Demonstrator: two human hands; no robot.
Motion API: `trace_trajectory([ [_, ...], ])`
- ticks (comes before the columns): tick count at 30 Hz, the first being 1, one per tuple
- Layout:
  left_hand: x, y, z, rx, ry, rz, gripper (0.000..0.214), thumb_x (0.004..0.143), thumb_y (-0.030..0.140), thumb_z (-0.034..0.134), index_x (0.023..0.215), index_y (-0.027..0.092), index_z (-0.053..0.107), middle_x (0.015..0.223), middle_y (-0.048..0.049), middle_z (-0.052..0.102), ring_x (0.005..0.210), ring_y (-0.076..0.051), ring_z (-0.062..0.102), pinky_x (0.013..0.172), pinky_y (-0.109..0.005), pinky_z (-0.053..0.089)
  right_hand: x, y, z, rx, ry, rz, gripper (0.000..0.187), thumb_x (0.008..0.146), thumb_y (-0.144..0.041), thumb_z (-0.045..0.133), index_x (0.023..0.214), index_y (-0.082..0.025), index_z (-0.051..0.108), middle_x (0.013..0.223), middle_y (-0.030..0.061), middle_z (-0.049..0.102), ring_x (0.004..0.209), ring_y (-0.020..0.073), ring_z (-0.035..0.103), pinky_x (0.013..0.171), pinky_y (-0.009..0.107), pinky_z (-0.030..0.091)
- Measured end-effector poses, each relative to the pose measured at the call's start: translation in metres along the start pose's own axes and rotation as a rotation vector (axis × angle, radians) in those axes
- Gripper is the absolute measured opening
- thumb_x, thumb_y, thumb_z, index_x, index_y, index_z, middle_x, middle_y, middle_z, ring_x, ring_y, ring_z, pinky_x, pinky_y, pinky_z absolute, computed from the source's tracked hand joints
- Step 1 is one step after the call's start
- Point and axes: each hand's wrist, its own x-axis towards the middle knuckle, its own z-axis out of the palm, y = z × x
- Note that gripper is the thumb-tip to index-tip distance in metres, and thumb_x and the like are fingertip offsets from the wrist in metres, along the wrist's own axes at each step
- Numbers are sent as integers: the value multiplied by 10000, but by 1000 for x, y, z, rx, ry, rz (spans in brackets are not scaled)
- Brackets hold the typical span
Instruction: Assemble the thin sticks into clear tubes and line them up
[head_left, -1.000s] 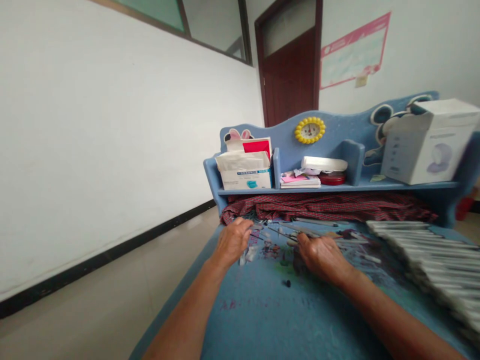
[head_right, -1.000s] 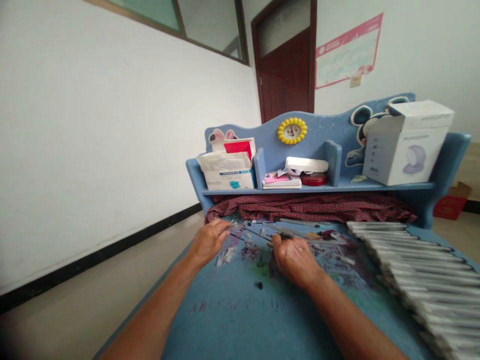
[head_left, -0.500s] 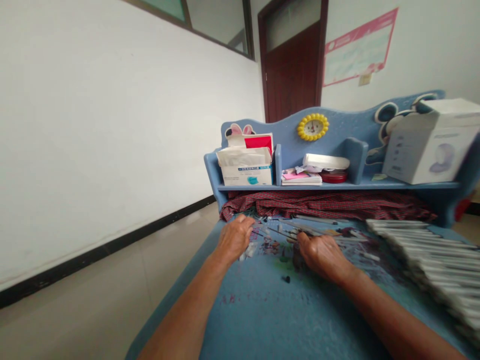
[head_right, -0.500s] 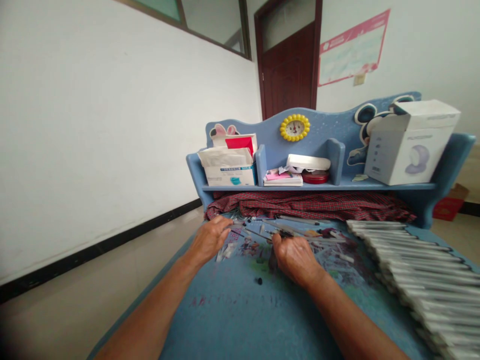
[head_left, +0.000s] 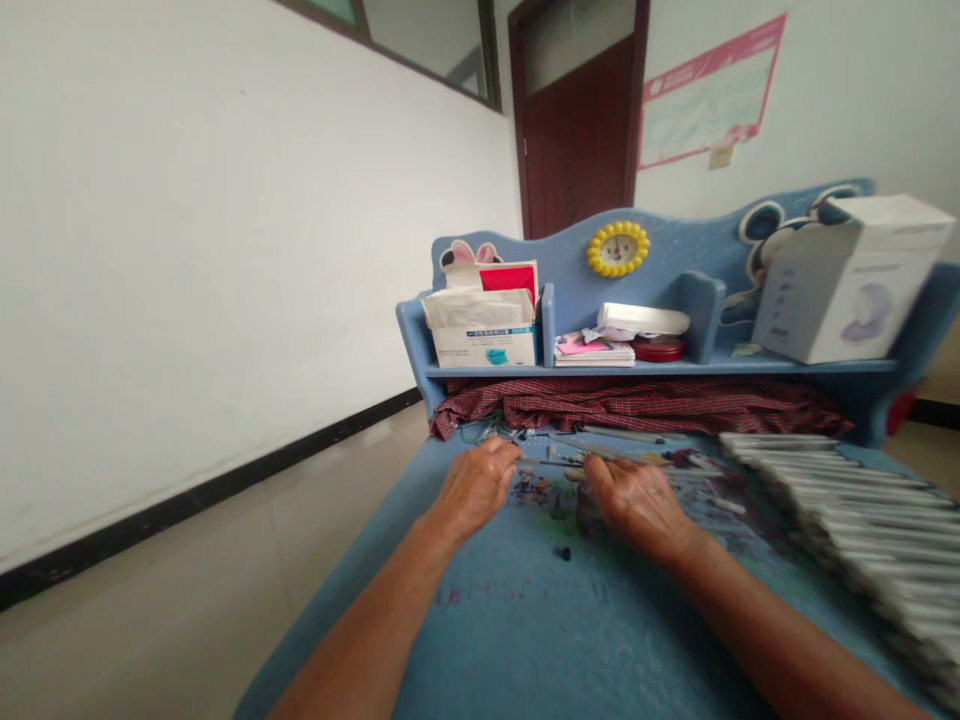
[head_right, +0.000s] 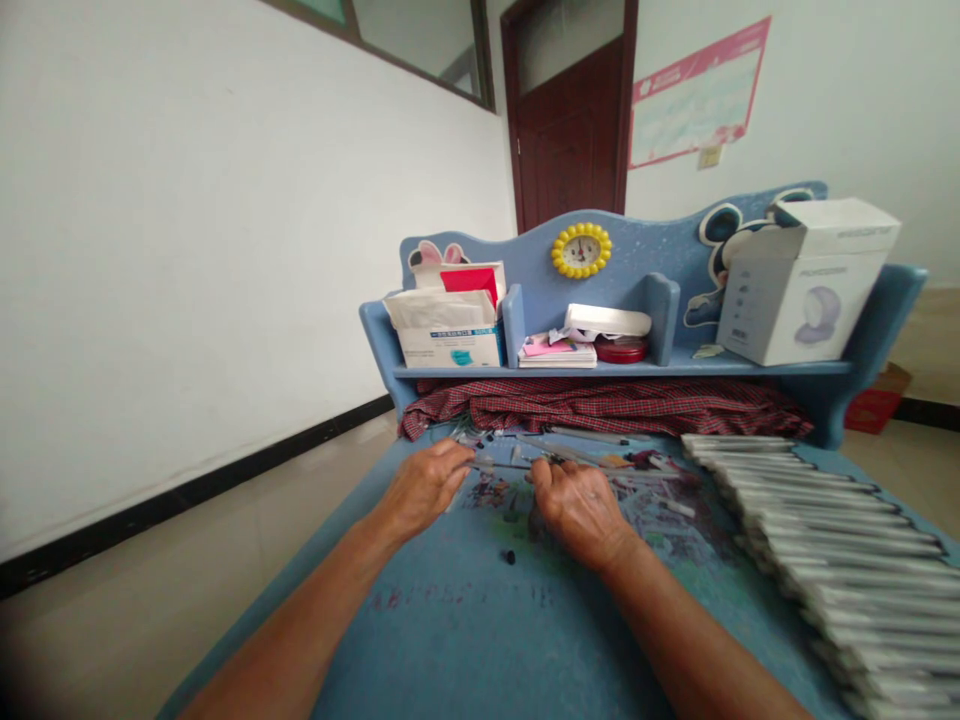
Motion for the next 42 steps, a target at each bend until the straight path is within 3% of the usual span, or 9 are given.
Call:
trace_trajectory([
  [6,0,11,0,-77,14,31,173,802,180,475,915,214,601,872,-44,582,806,-158,563,729,-258,431,0,-2,0,11,138,37,211,846,-96,369,779,-158,559,639,40,603,600,161,543,521,261,259],
  [12,1,15,6,-219,39,-40,128,761,187,520,848,201,613,818,-32,605,793,-159,576,724,-260,435,1,-2,7,89,249,21,222,868,-115,355,978,-133,547,706,41,613,633,142,548,576,240,315],
  [17,3,14,13,-584,89,-220,113,722,203,529,813,167,585,704,-7,596,608,-124,566,550,-227,438,1,0,16,147,233,78,189,857,-152,377,948,-153,542,685,23,617,599,128,558,539,232,292],
  [21,4,19,10,-948,162,-393,136,690,244,554,780,143,541,604,27,551,388,-64,461,389,-191,364,-1,-1,20,162,205,68,165,837,-143,395,893,-176,547,675,11,628,567,129,560,508,241,260],
  [28,4,23,-1,-1158,231,-514,191,624,250,630,750,137,541,485,47,537,339,-55,445,350,-161,278,-2,-5,20,225,106,81,183,851,-193,377,770,-194,541,666,15,643,560,130,582,507,249,250],
  [36,6,19,-8,-1246,201,-568,237,621,253,636,797,121,547,655,-30,643,350,-37,436,323,-151,225,2,19,21,334,-30,369,213,819,-245,399,835,-207,608,644,32,638,593,155,576,532,236,284],
  [39,7,18,-9,-1256,208,-587,249,614,253,641,803,117,552,678,-38,647,359,-35,436,319,-150,226,3,28,18,582,-101,387,176,769,-236,452,758,-179,618,583,17,594,539,128,528,508,218,306],
  [42,8,17,-9,-1252,209,-586,252,600,258,651,788,113,563,661,-39,646,358,-38,437,317,-154,233,3,25,13,1007,-350,283,154,741,-264,494,738,-150,597,489,-26,506,409,77,420,406,184,283],
])
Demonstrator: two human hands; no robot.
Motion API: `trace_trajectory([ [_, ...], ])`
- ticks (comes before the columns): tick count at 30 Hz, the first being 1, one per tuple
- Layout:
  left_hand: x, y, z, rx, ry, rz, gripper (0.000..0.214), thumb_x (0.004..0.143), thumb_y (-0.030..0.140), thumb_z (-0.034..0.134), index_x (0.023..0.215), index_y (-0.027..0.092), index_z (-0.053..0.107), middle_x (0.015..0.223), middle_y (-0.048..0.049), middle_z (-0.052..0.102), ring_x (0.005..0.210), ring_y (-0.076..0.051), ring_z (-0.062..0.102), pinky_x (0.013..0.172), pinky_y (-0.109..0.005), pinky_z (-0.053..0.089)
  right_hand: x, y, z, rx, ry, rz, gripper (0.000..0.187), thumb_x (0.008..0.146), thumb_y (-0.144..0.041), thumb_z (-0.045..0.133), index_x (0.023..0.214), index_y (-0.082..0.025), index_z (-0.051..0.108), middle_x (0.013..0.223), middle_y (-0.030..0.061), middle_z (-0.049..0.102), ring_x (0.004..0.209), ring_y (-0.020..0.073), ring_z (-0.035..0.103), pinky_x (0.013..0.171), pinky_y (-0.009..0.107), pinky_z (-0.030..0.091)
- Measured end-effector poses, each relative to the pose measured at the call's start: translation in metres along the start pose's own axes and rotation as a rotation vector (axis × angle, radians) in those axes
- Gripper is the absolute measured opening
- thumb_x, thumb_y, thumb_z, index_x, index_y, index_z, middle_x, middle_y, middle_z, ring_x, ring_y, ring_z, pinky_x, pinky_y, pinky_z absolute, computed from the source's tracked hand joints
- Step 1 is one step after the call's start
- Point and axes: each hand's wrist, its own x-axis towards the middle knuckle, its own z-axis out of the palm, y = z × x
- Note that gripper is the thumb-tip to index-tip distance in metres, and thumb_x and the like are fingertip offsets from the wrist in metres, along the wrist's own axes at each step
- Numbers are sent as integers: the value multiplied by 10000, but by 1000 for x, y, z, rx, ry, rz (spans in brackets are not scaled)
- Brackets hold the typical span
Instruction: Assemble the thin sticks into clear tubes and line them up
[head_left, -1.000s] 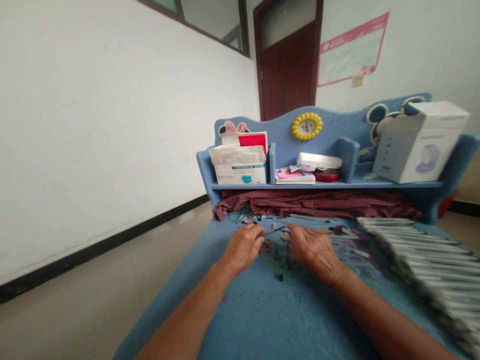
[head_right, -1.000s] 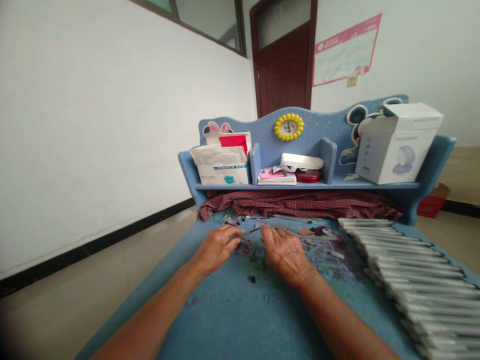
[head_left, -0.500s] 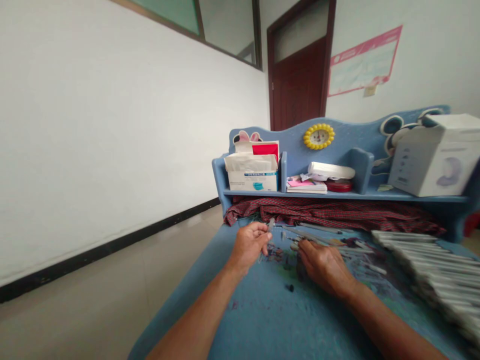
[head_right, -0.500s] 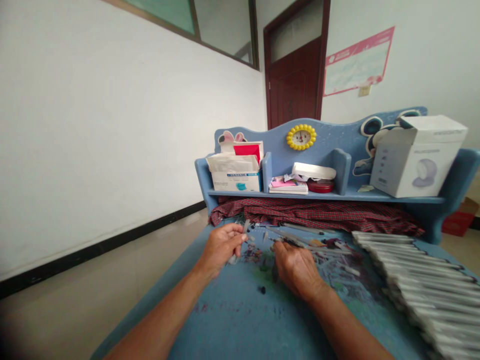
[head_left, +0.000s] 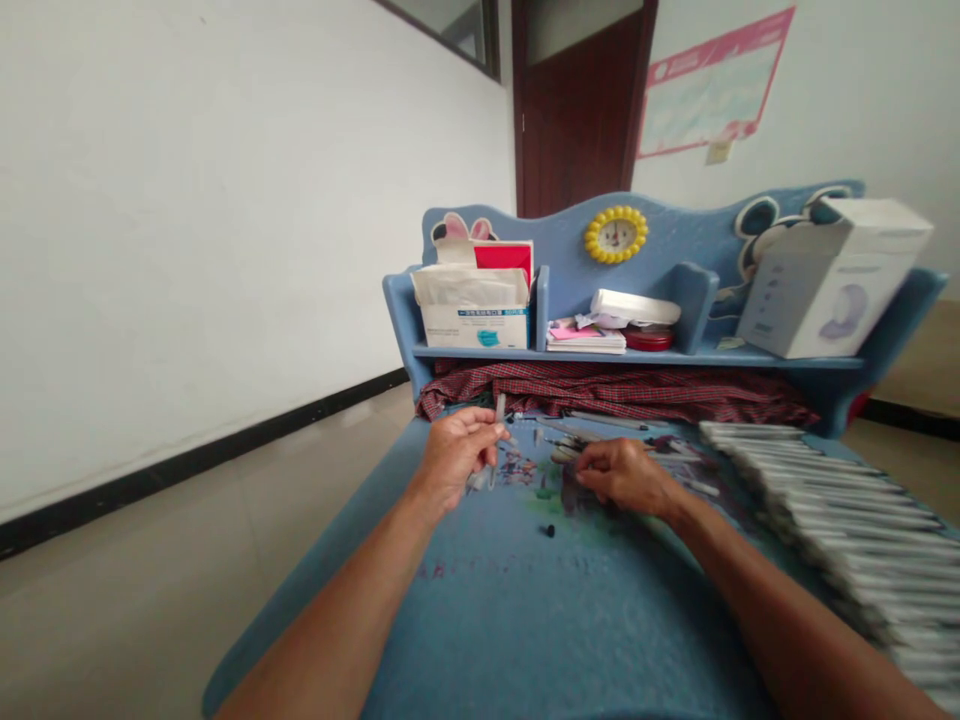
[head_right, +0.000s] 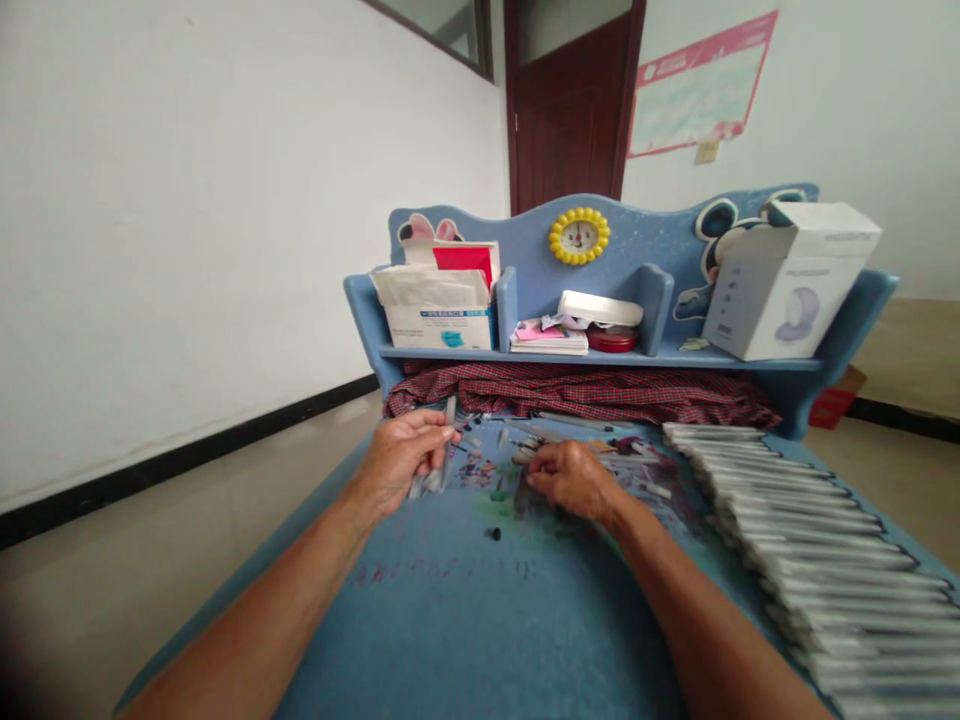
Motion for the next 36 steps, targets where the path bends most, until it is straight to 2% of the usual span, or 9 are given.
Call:
trace_trajectory([
  [3,0,-1,1,18,-22,8,238,609,260,646,778,110,574,641,-40,643,354,-38,436,321,-156,234,-4,-11,7,214,-296,8,178,707,-291,554,799,-145,593,486,-51,476,374,53,367,354,160,263],
  [5,0,-3,1,29,-40,15,235,614,264,645,779,109,578,638,-43,643,353,-38,435,324,-156,231,-6,-18,13,214,-384,-14,207,678,-282,592,836,-147,603,496,-54,475,392,52,369,355,156,262],
  [7,0,-4,2,37,-46,14,243,612,266,650,784,112,576,640,-43,644,351,-40,438,324,-158,230,-8,-24,18,154,-395,-74,186,654,-240,610,817,-149,620,509,-53,471,424,54,378,372,157,261],
  [11,-3,-5,5,66,-64,3,234,608,256,654,781,121,573,546,4,605,338,-45,430,329,-157,230,-9,-24,26,118,-337,-194,62,645,-129,562,661,-146,619,517,-51,468,457,50,381,410,162,272],
  [14,-7,-2,7,130,-123,18,210,619,252,650,769,123,583,440,49,531,324,-44,410,341,-159,246,-6,-20,25,323,-295,-111,71,677,-183,562,696,-142,618,495,-51,486,389,46,372,369,166,280],
  [18,-12,1,10,203,-237,69,167,638,239,632,751,124,586,443,57,517,346,-47,428,380,-170,301,-2,-19,14,686,-15,-98,206,661,-315,647,755,-132,628,548,-17,575,355,57,430,357,186,332],
  [22,-13,0,12,248,-346,78,165,645,249,620,748,123,591,496,51,521,361,-51,445,391,-181,324,-2,-25,6,886,204,-148,237,638,-338,689,753,-138,634,585,6,620,383,77,485,387,204,381],
  [27,-15,-3,16,257,-441,62,152,651,259,615,731,133,591,502,51,501,363,-54,444,368,-177,319,-2,-28,8,958,231,-151,228,650,-324,692,771,-144,622,608,17,640,401,91,515,397,211,398],
  [36,-20,1,19,276,-434,34,143,635,241,609,723,128,601,487,54,494,357,-55,425,357,-177,316,-3,-28,13,933,177,-151,228,664,-323,684,770,-132,620,605,20,641,391,92,522,395,215,415],
])
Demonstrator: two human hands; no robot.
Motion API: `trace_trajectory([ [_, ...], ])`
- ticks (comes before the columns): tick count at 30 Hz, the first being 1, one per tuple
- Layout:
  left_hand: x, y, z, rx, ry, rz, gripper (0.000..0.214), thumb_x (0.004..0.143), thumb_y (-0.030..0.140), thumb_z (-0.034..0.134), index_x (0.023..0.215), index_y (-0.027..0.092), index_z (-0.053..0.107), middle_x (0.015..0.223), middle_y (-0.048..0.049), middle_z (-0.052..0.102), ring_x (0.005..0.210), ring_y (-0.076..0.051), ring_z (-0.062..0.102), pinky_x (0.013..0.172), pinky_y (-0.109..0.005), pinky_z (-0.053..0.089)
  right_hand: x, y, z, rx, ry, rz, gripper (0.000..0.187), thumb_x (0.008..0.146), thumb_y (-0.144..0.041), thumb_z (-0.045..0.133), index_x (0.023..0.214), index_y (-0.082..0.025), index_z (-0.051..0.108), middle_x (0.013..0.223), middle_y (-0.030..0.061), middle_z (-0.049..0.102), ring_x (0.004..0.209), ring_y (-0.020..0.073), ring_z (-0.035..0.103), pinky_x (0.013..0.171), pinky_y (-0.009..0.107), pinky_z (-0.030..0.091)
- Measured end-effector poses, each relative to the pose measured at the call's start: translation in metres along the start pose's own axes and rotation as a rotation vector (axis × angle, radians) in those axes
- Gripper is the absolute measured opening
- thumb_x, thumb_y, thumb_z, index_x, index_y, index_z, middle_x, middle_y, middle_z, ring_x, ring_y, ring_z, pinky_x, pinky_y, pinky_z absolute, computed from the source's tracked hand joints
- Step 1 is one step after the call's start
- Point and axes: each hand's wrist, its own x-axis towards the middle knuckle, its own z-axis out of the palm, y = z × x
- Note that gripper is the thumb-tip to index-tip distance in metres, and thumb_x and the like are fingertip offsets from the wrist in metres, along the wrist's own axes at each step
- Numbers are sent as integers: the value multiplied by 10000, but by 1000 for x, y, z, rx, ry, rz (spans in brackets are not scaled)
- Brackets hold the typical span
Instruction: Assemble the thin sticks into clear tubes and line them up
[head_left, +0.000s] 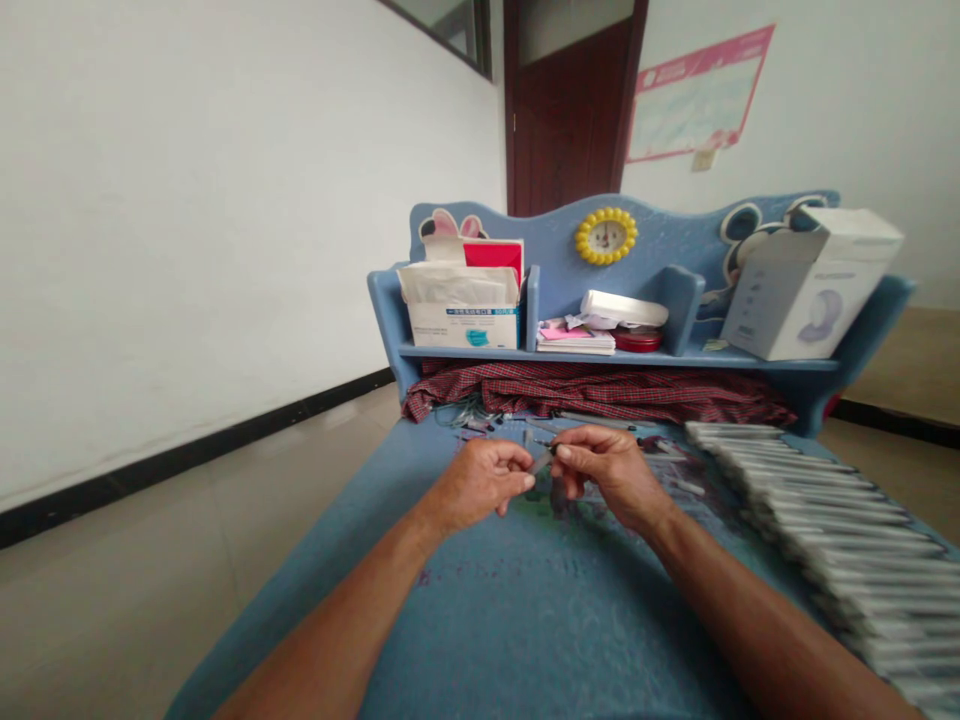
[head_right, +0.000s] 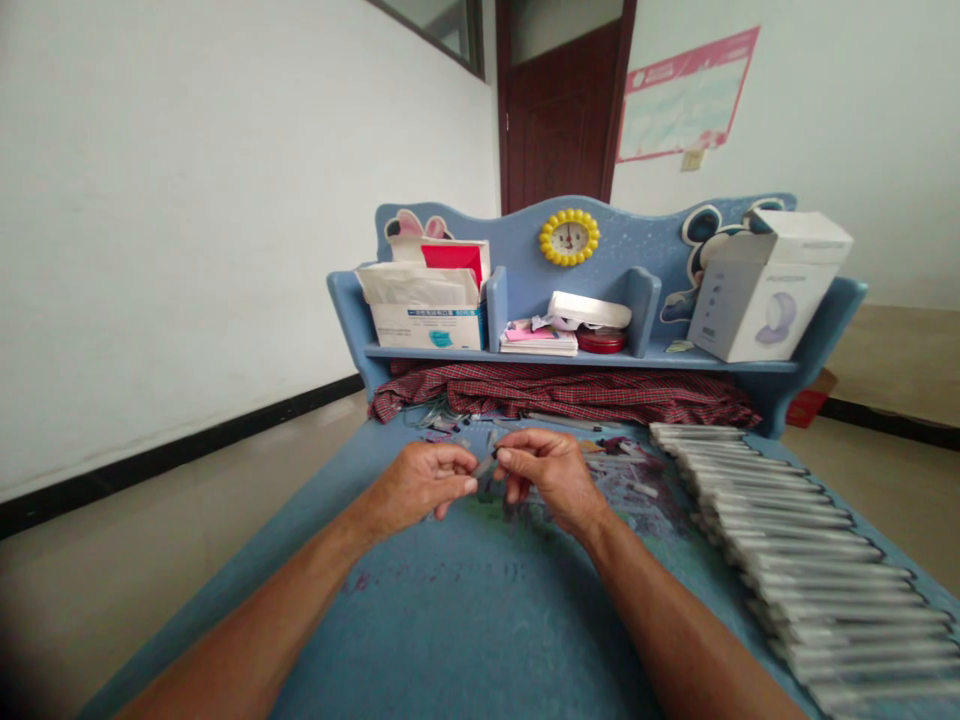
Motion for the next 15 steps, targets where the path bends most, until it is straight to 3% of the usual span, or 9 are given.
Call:
trace_trajectory([
  [9,-2,3,-4,19,-93,-51,126,651,248,585,708,137,606,458,63,460,336,-47,351,337,-175,253,0,-1,-2,-86,-22,12,257,655,-365,683,742,-137,601,581,8,626,376,87,509,390,217,419],
  [15,1,0,-4,92,-90,-11,94,622,232,590,641,142,614,483,52,448,438,-62,375,411,-176,276,2,1,-12,-317,-152,31,252,715,-375,627,753,-135,563,588,-1,593,389,68,494,366,173,351],
])
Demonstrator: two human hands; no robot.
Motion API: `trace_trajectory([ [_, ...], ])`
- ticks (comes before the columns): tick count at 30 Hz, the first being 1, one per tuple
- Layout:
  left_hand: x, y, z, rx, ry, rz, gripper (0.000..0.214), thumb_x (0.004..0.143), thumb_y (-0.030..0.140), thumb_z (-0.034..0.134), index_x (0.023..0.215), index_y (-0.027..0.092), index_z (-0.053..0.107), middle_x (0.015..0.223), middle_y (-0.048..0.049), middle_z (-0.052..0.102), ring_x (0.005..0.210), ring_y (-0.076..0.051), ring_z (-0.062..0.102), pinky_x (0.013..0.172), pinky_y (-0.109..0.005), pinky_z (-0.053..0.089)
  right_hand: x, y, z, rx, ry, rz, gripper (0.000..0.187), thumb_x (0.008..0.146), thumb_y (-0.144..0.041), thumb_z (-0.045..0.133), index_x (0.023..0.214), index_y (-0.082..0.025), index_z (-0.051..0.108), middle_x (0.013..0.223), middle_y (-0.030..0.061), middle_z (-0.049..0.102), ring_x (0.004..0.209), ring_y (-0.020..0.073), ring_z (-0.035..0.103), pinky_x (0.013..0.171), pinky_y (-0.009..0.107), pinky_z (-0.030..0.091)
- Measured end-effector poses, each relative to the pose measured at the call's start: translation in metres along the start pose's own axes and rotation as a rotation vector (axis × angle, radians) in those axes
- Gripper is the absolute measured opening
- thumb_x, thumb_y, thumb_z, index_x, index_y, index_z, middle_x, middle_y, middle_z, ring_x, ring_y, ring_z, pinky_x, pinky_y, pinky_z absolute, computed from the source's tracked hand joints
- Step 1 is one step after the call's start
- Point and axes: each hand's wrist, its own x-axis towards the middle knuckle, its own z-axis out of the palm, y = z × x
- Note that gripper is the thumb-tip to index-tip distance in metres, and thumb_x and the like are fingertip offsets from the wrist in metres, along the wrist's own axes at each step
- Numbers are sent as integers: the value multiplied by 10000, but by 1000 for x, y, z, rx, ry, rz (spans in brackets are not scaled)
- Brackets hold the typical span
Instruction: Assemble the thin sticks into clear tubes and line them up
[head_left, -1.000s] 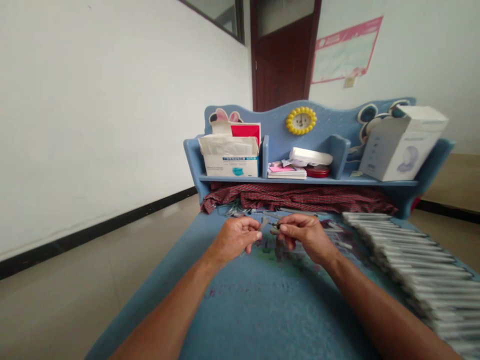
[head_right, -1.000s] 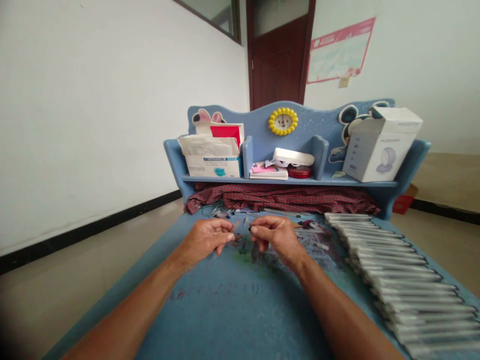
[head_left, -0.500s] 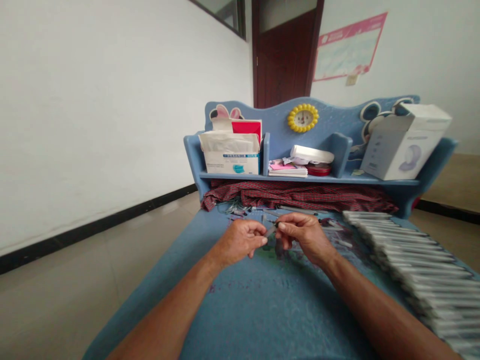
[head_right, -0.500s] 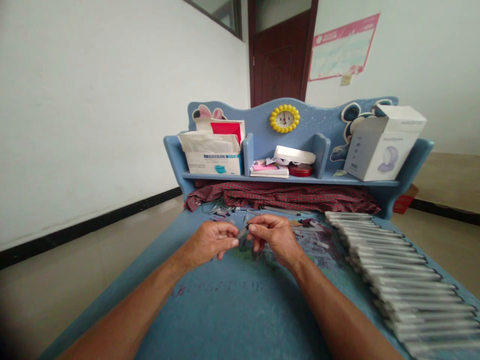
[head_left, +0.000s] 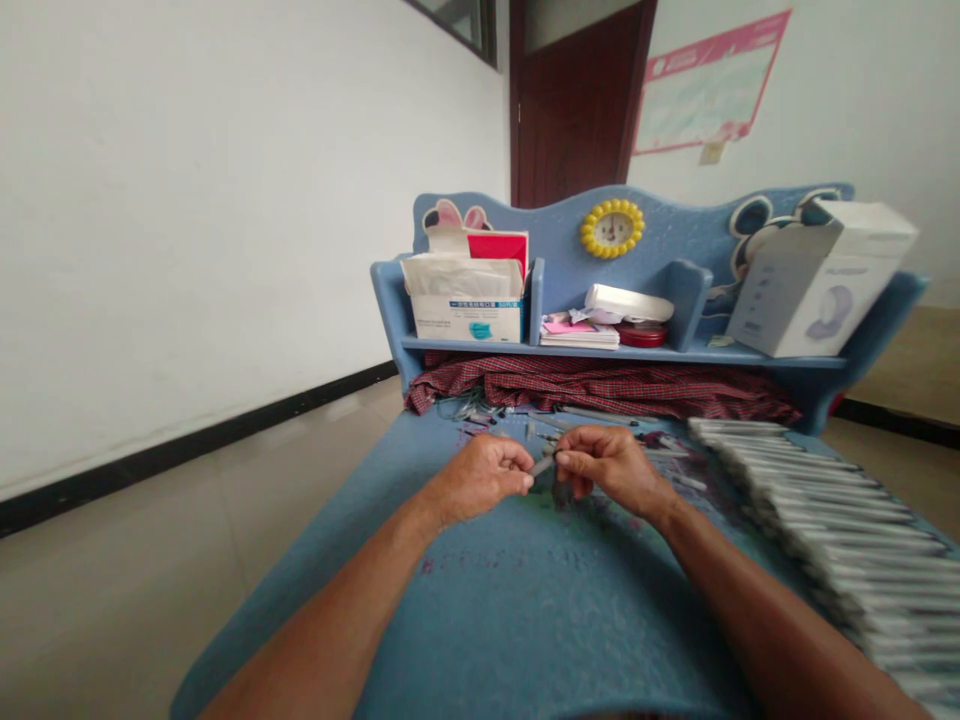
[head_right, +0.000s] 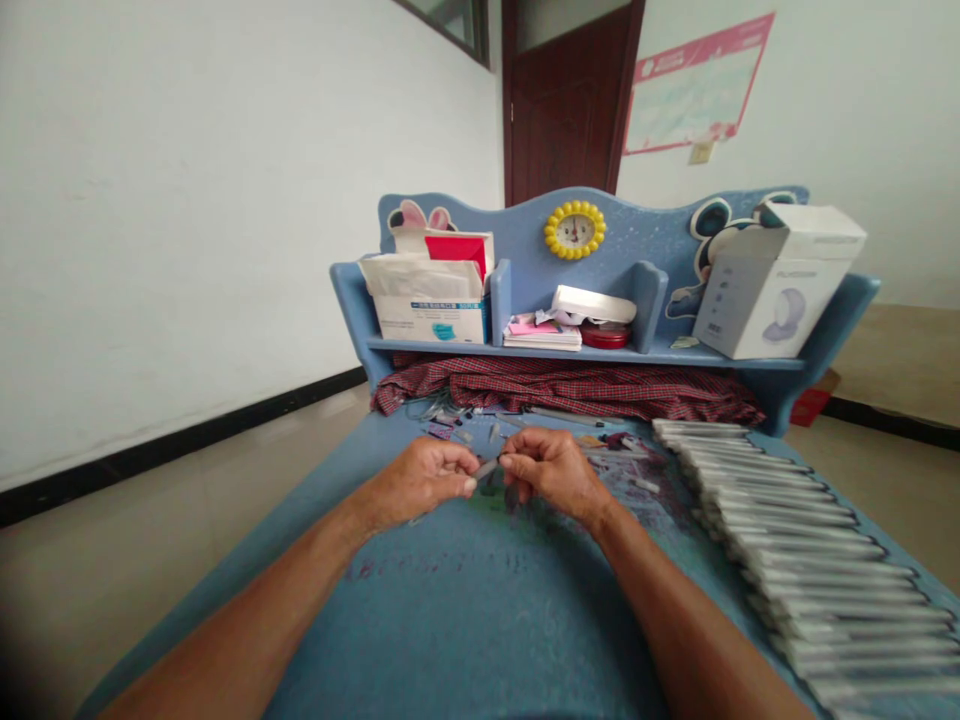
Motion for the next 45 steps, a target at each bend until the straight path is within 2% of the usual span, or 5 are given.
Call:
trace_trajectory([
  [16,-1,-6,4,265,-4,119,92,658,192,525,620,162,603,467,50,400,438,-81,359,419,-189,245,-5,-1,-2,-218,-154,67,289,802,-417,488,698,-148,505,560,-18,554,406,66,494,401,169,371],
  [25,-1,-5,7,561,29,310,127,705,136,489,629,175,583,551,14,493,532,-113,446,517,-217,294,-5,2,0,-246,-119,158,374,819,-470,427,601,-166,434,440,-47,500,304,49,420,324,156,300],
  [33,-1,-6,7,612,21,326,117,720,145,483,656,180,575,564,13,492,542,-118,459,527,-222,295,-5,5,3,-287,-88,254,422,828,-520,363,614,-165,447,349,-64,444,233,51,347,262,154,247],
  [39,-1,-7,5,551,16,286,114,710,155,492,629,173,570,488,43,429,470,-96,411,467,-211,258,-6,-1,0,-208,-136,142,378,781,-507,480,671,-146,493,529,-25,558,378,65,508,369,161,378],
  [45,-2,-5,9,684,29,313,107,734,148,484,668,162,566,559,18,498,537,-108,468,515,-212,319,-6,3,4,-266,-65,182,404,806,-492,434,569,-166,427,387,-49,489,271,58,412,292,157,290],
])
